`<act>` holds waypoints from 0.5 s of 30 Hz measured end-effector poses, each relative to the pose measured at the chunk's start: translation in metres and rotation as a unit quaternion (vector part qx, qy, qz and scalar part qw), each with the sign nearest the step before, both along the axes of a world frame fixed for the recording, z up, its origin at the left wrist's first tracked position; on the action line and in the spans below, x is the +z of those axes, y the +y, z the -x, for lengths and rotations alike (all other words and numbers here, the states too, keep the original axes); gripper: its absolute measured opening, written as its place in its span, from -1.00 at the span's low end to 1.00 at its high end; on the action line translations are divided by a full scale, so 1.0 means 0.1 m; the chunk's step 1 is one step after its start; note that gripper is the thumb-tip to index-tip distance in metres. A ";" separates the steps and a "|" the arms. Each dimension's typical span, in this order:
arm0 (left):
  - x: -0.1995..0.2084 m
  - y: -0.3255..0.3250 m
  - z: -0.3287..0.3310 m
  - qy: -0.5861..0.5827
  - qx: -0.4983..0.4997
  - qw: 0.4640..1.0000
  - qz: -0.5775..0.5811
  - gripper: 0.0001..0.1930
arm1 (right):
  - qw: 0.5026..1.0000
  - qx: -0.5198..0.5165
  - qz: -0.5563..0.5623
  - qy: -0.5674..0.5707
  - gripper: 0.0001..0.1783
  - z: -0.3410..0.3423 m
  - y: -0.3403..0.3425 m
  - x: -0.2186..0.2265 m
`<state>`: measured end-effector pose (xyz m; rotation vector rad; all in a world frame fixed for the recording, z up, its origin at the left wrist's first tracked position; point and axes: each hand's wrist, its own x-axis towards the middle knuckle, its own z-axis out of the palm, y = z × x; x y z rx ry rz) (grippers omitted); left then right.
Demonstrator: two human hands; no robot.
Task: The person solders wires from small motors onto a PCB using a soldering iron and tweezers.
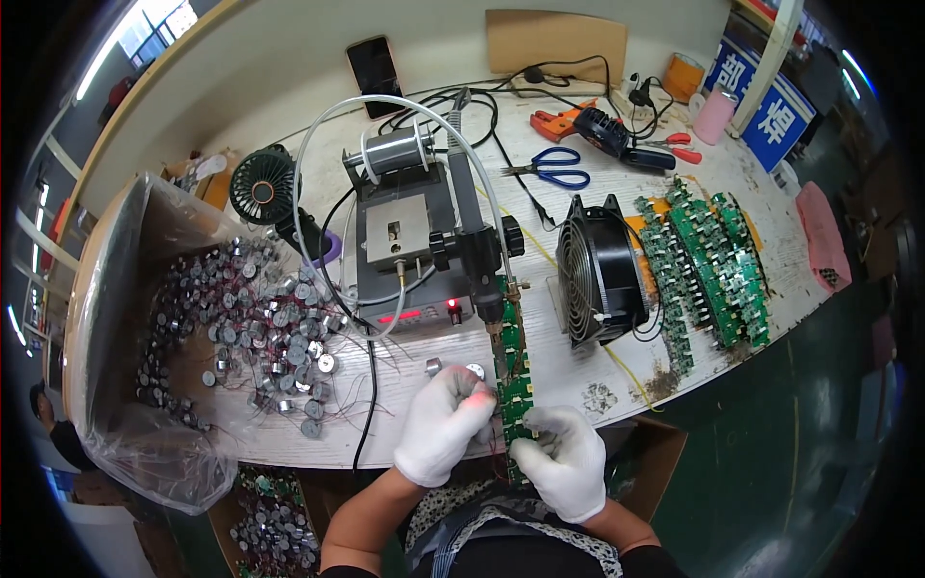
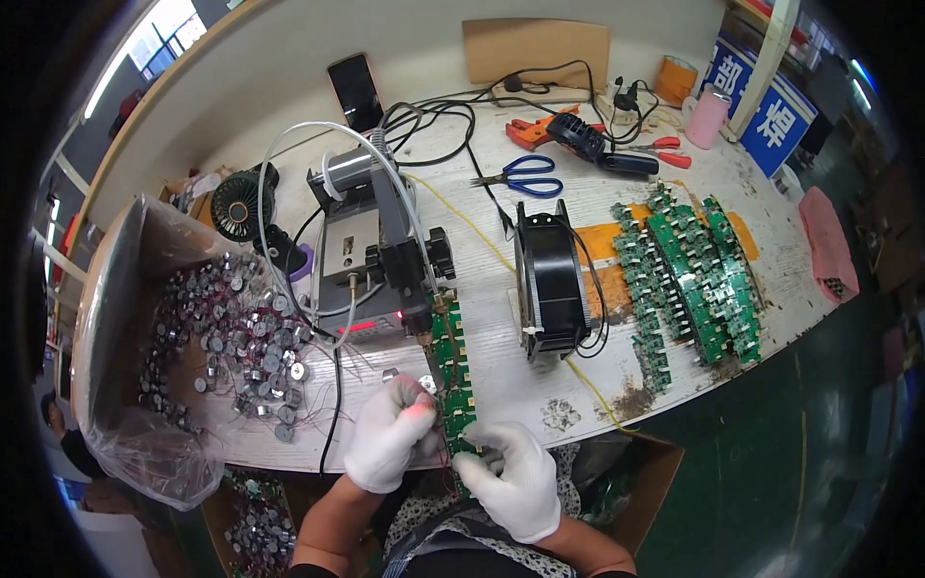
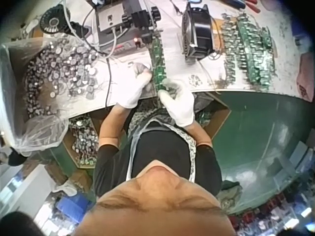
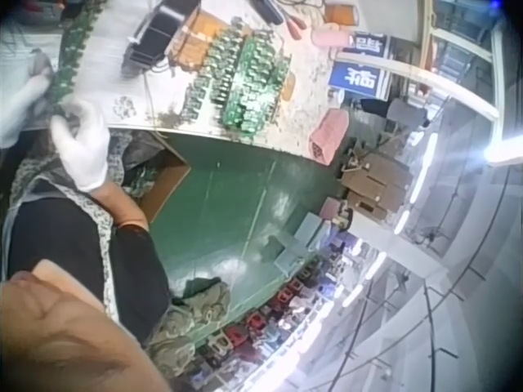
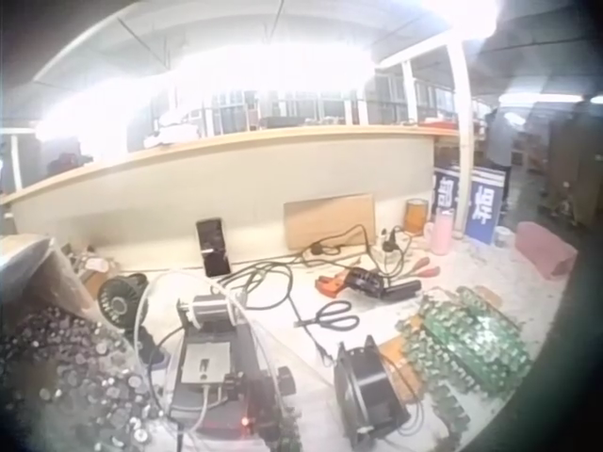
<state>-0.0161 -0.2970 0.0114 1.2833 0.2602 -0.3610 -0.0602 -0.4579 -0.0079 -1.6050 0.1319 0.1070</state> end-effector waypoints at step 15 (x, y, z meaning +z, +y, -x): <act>0.09 -0.07 -0.06 -0.038 0.025 0.995 -0.090 -0.86 | 0.998 -0.023 0.015 -0.050 -0.69 -0.05 0.00 0.02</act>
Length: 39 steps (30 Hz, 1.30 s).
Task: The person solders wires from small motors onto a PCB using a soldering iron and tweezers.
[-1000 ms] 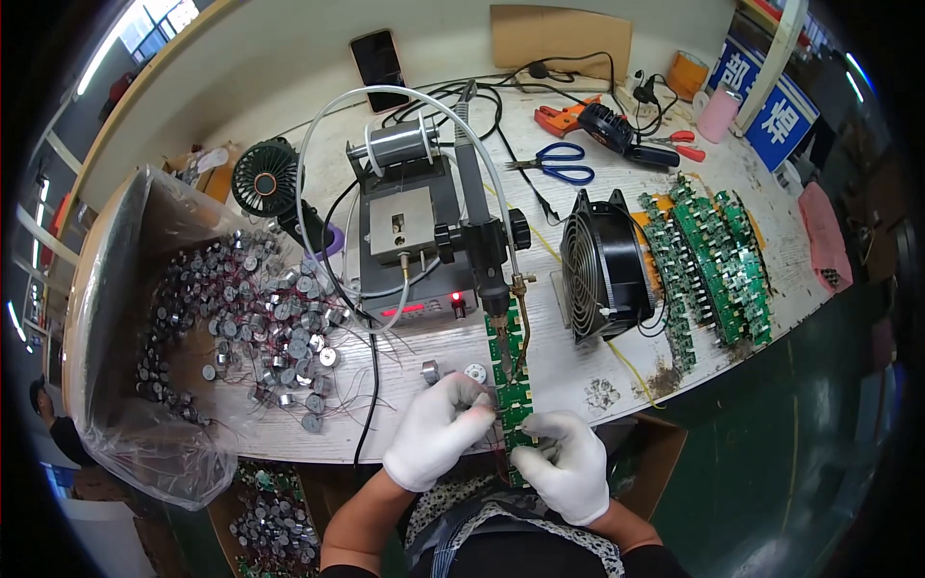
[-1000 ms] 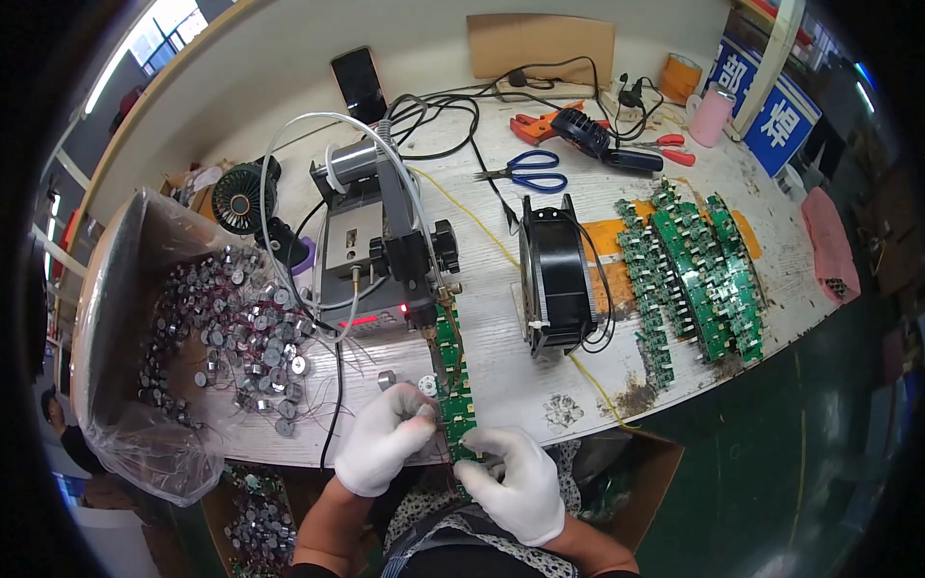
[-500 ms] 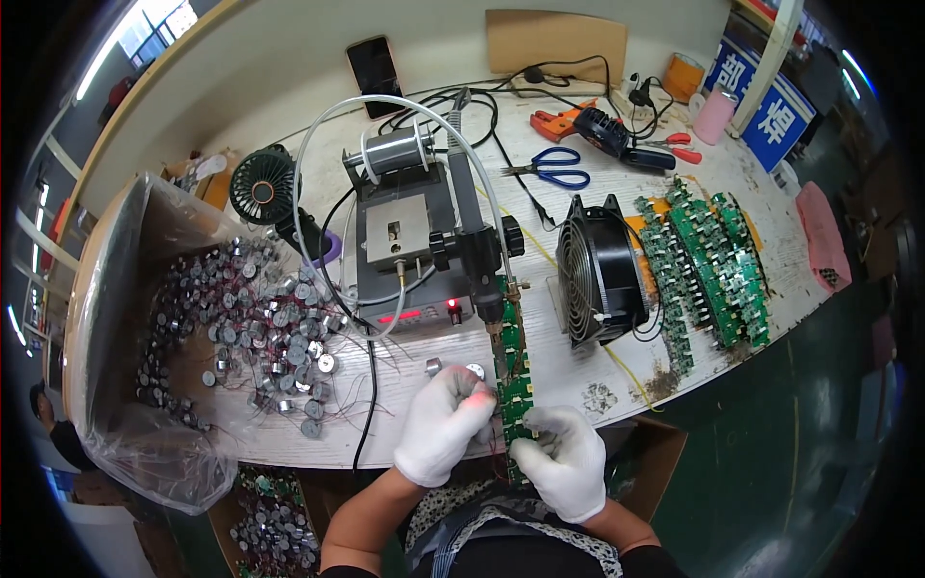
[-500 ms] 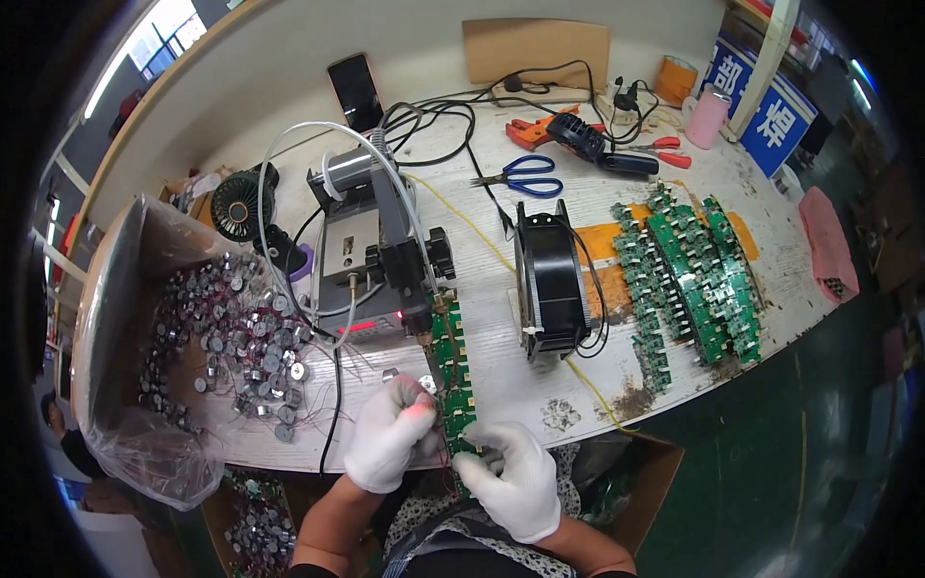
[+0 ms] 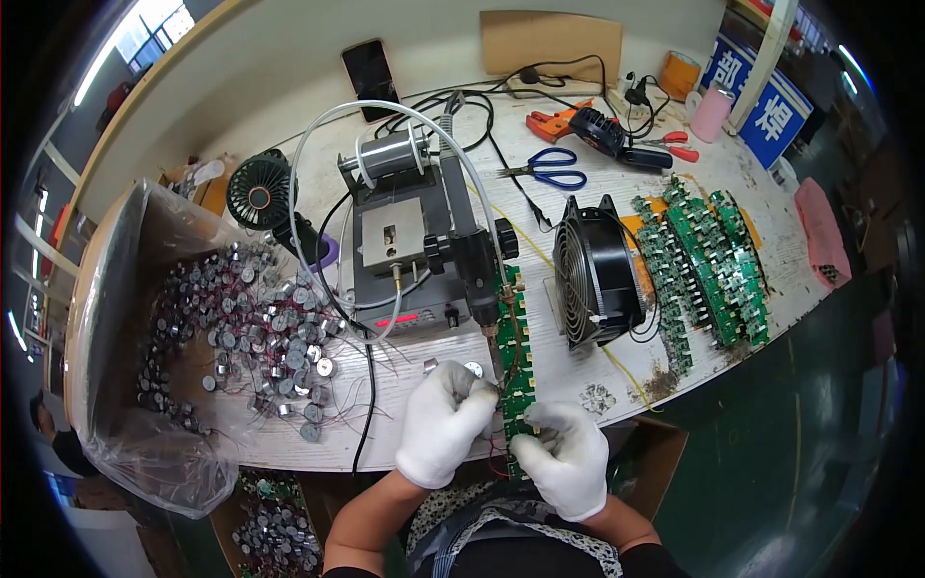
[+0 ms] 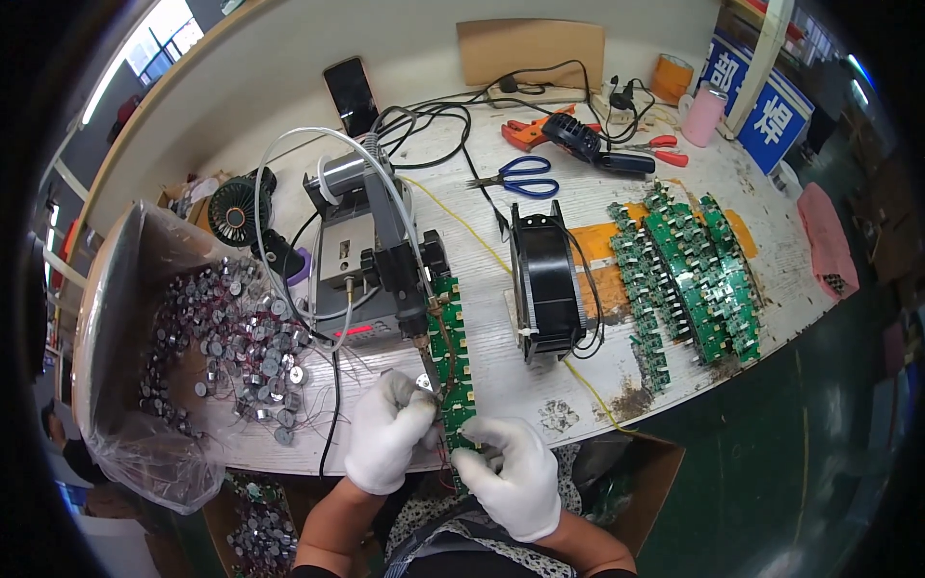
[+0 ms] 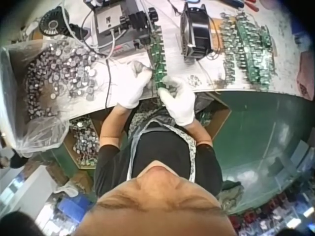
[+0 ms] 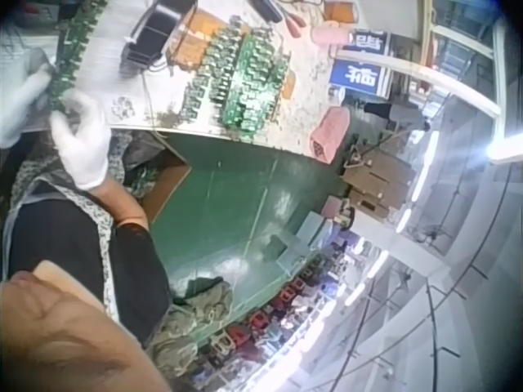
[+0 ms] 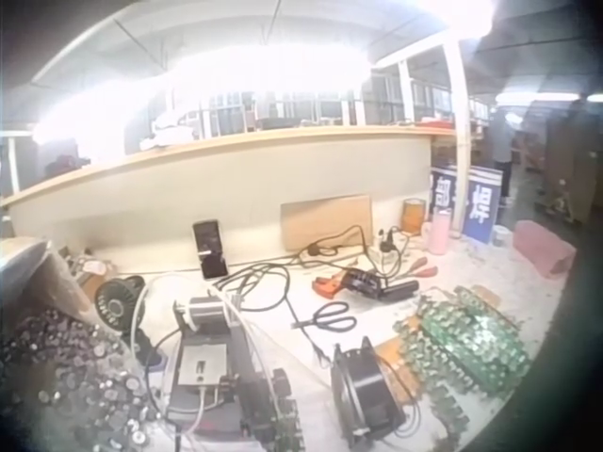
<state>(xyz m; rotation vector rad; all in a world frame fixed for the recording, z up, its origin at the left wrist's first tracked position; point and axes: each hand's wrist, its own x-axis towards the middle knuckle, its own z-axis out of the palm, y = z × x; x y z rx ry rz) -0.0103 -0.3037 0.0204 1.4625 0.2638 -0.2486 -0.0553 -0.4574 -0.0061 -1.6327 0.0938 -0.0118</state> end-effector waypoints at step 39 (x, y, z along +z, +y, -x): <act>-0.10 0.08 0.01 -0.030 -0.027 0.995 -0.091 -0.86 | 1.000 0.006 0.002 0.010 -0.69 0.06 -0.01 -0.05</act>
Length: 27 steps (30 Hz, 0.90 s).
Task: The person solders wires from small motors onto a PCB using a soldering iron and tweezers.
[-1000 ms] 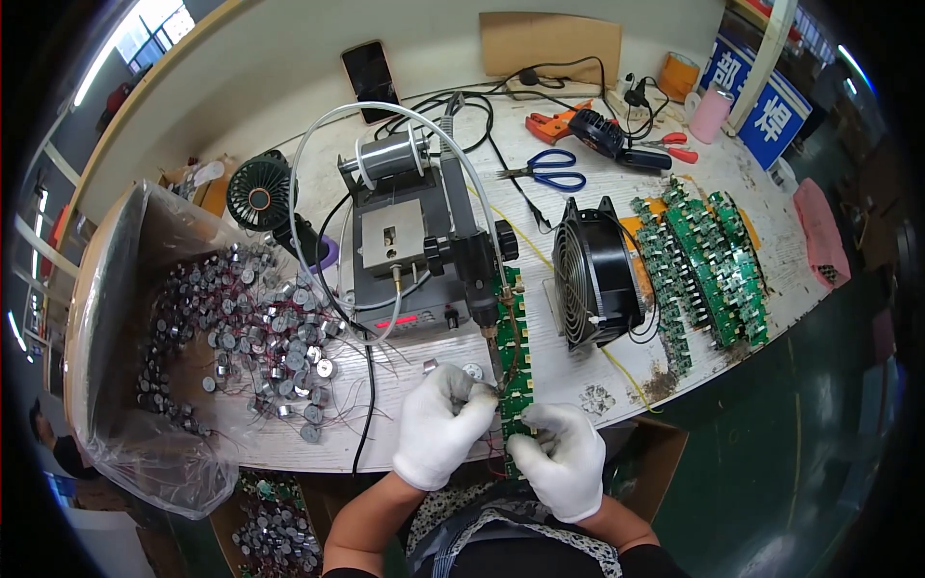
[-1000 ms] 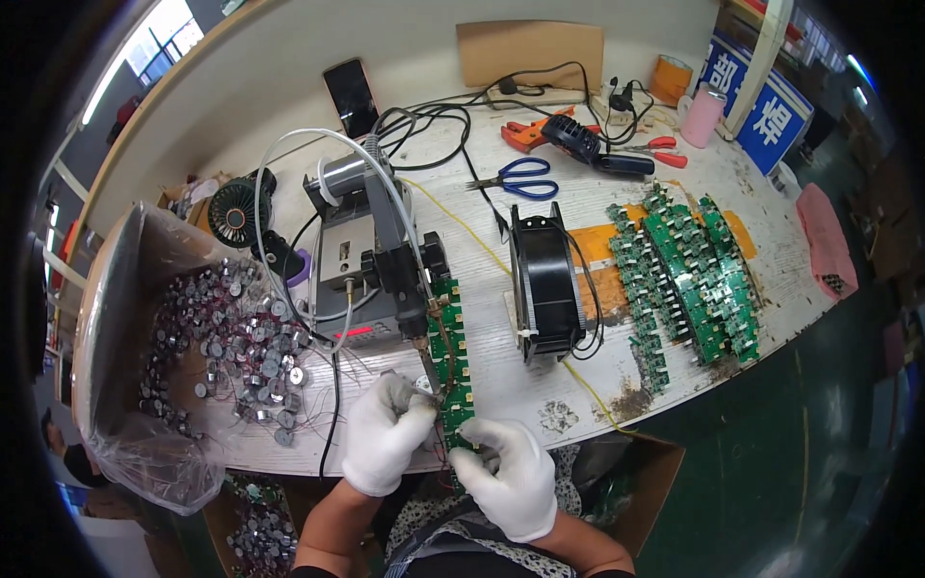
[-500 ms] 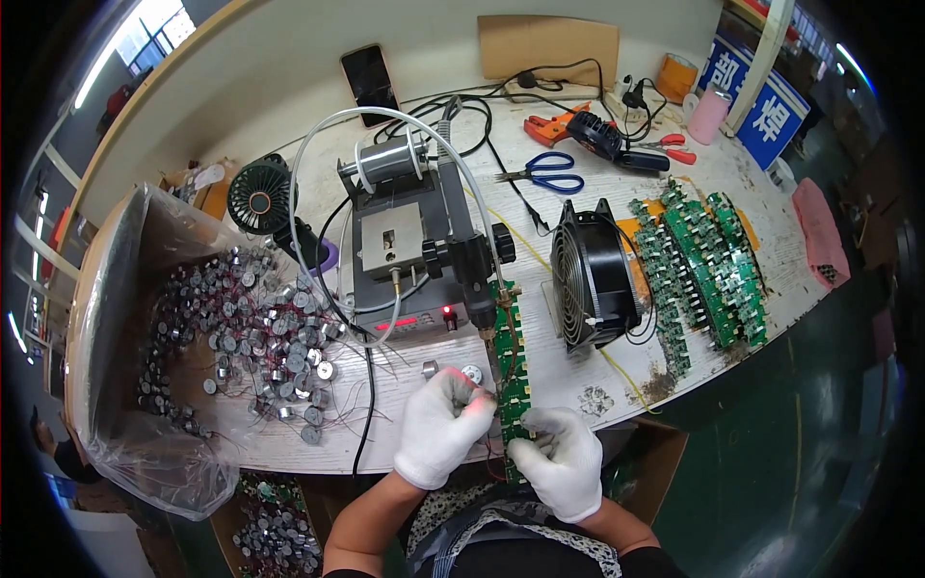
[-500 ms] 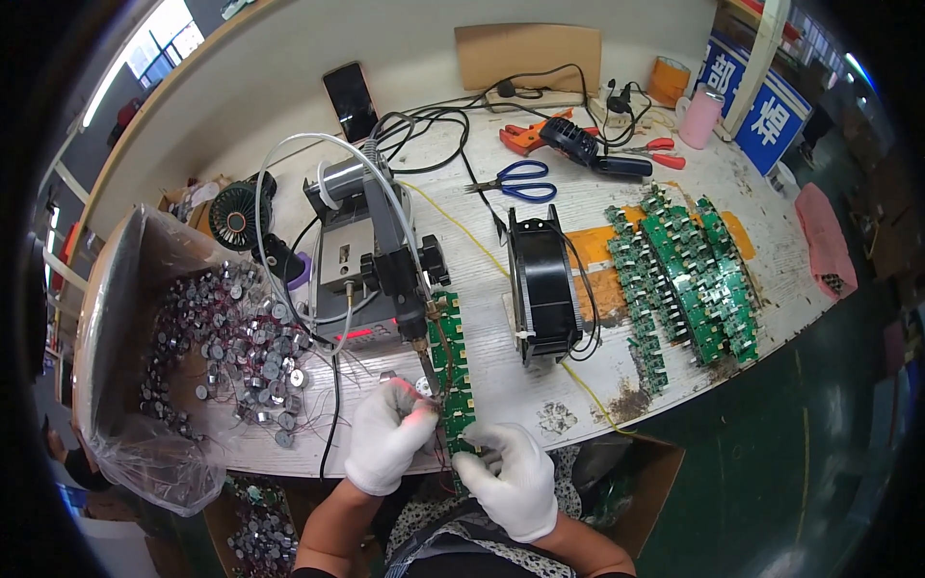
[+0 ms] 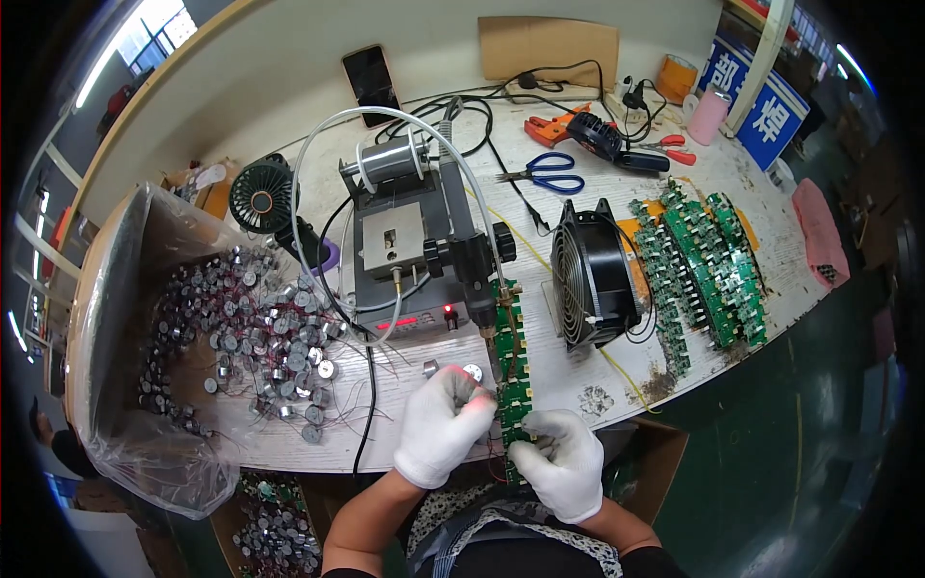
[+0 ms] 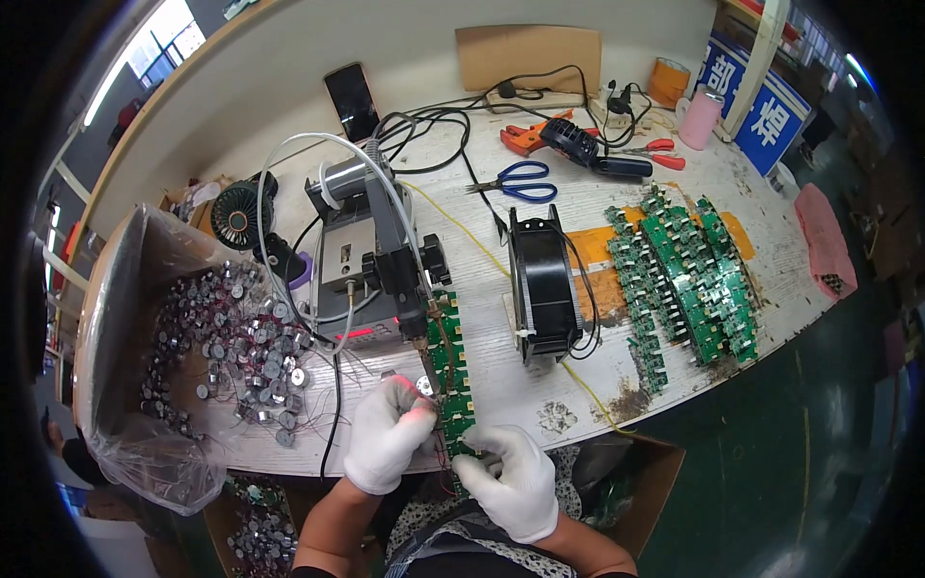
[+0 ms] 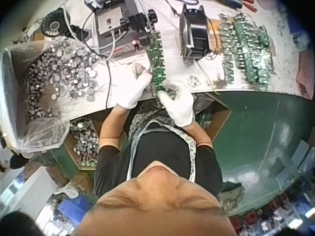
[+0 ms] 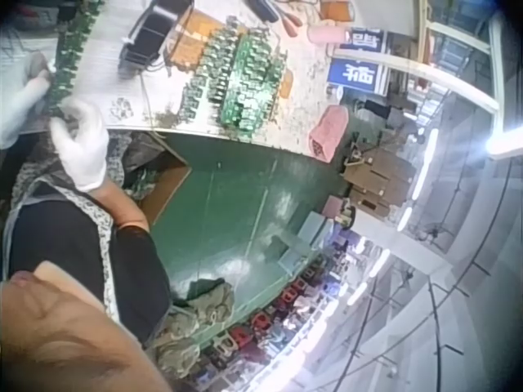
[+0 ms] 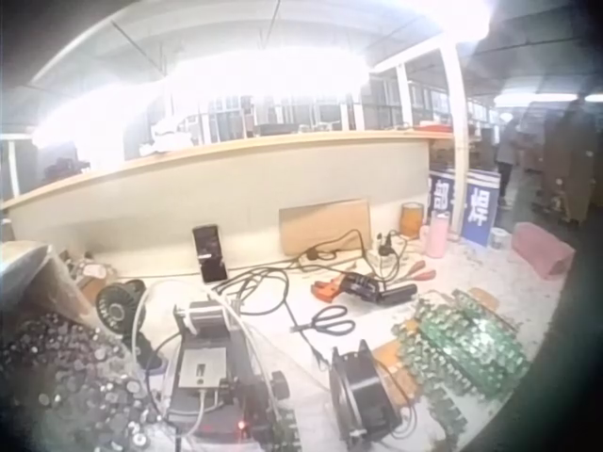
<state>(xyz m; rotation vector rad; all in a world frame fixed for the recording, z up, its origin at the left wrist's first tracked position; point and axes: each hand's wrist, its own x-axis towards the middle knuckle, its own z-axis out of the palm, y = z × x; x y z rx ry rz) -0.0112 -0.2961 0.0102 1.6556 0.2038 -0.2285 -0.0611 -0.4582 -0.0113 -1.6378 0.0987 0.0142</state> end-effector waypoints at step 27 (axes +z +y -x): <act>-0.08 0.02 0.05 0.024 -0.005 0.998 0.060 -0.84 | 0.997 0.057 -0.007 0.054 -0.68 0.00 -0.13 0.03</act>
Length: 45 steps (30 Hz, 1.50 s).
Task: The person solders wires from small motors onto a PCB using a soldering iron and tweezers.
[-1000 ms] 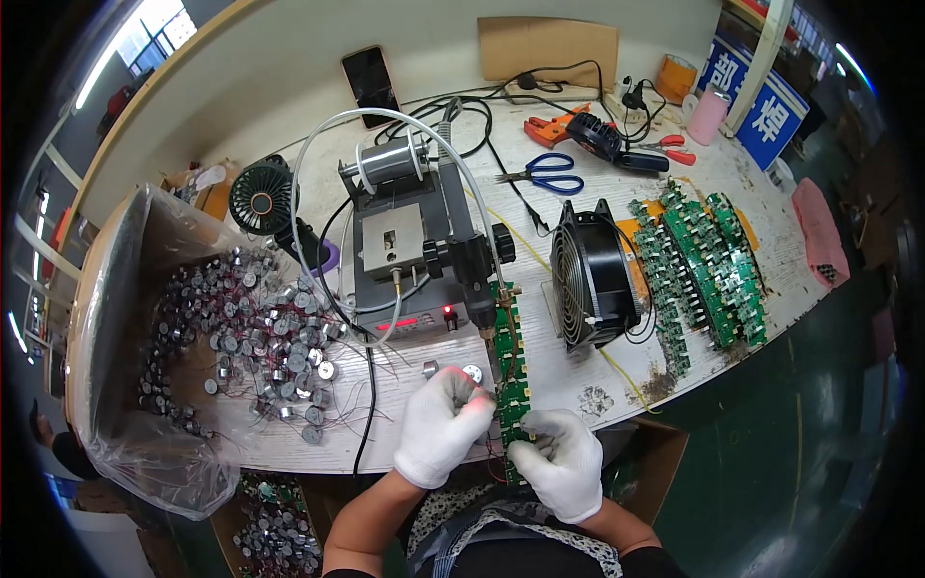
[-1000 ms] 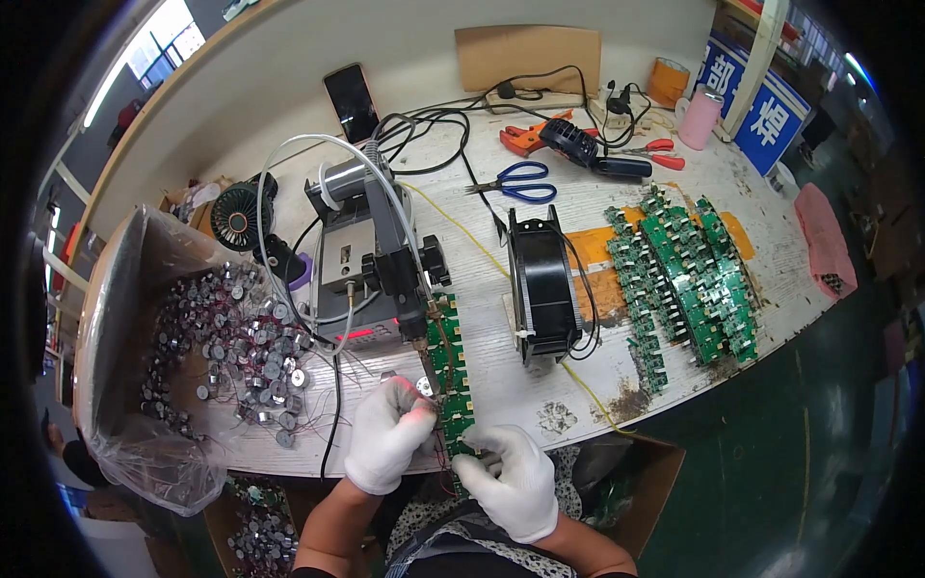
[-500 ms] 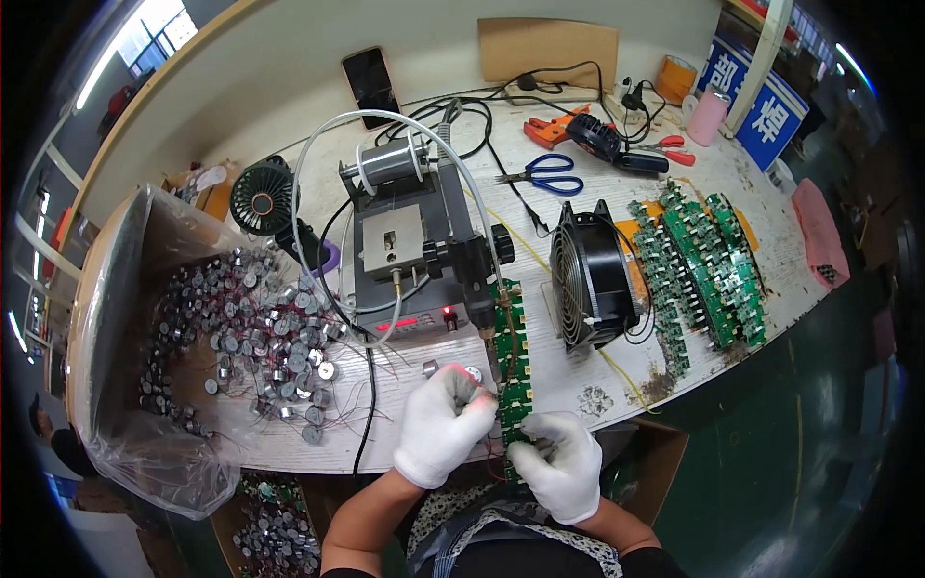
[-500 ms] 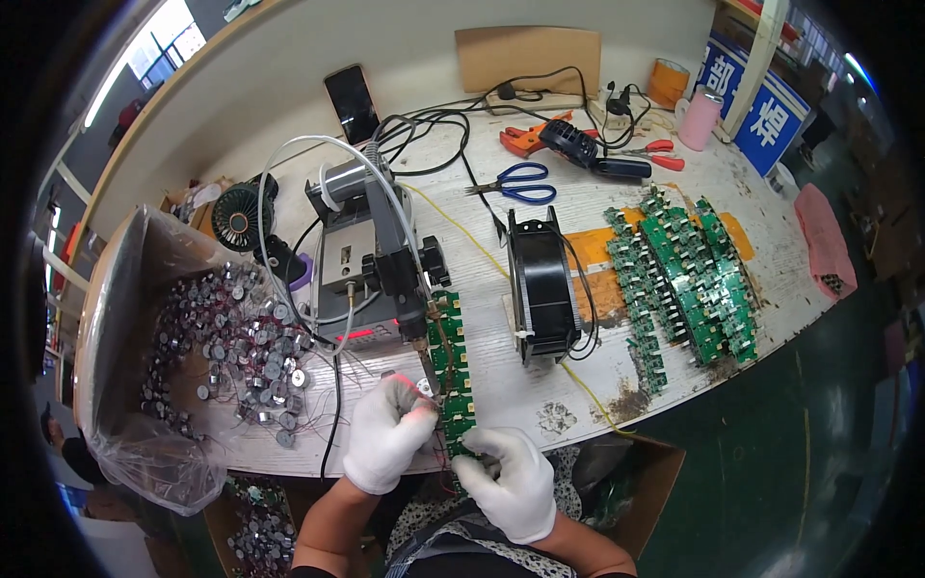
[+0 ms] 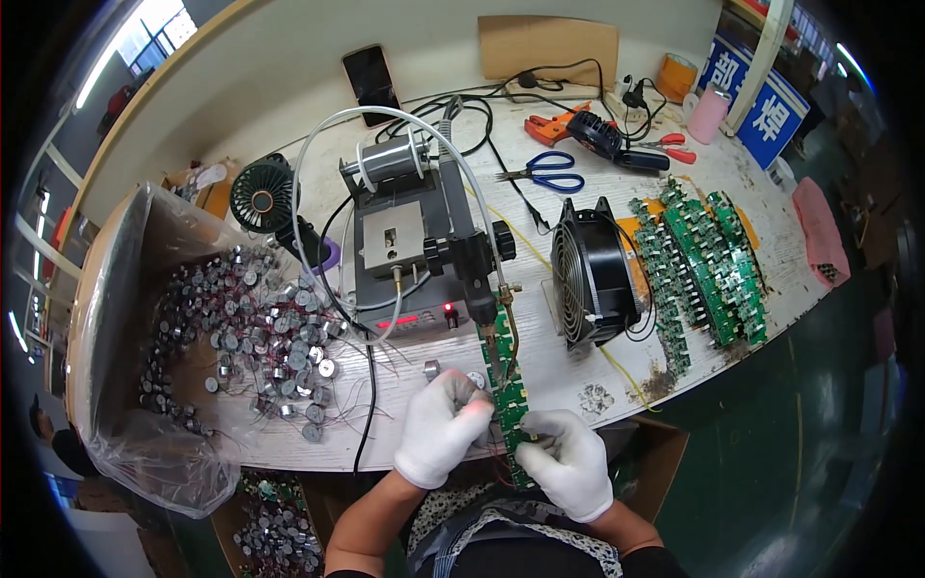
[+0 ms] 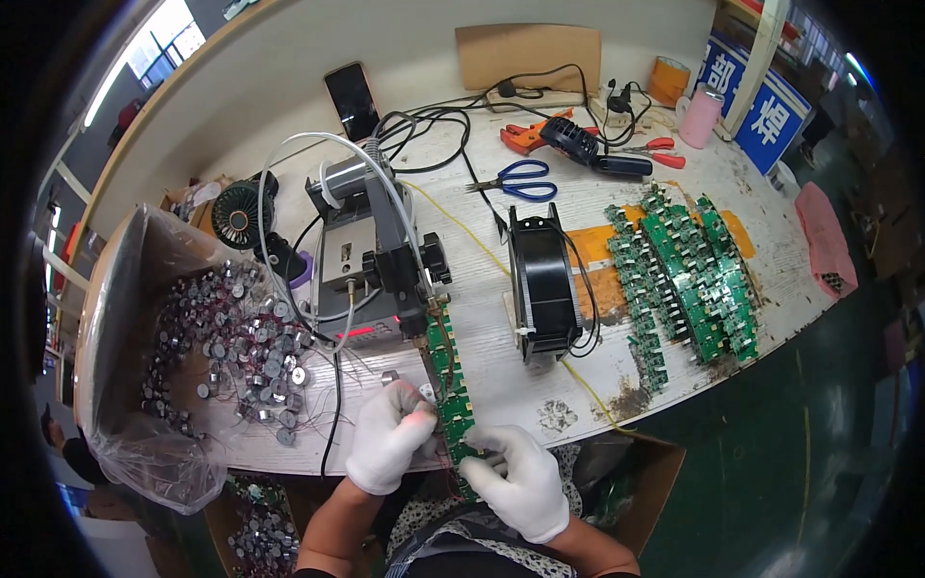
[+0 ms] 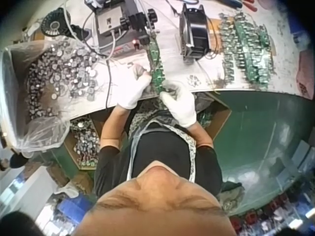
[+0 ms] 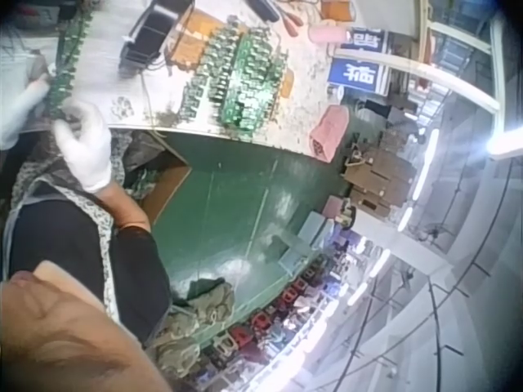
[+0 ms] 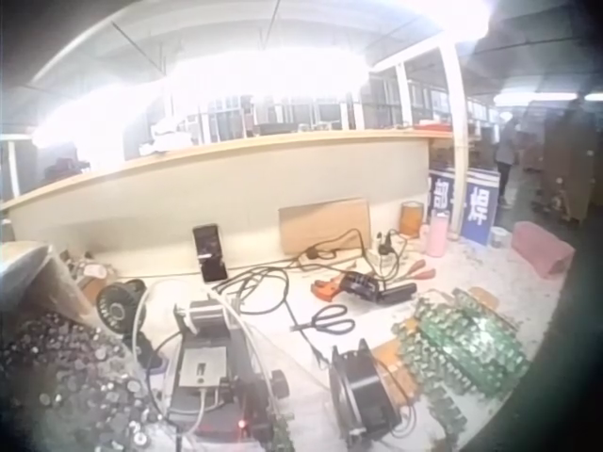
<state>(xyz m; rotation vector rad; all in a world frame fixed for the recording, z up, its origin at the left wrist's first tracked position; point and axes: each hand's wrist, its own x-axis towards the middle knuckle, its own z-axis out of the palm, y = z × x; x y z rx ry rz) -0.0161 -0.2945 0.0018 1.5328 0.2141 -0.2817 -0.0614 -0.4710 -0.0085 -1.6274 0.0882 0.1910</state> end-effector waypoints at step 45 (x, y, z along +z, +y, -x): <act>0.11 0.87 -0.18 -0.319 -0.047 0.620 -0.715 -0.87 | 0.995 0.044 0.075 -0.049 -0.38 -0.16 0.05 -0.01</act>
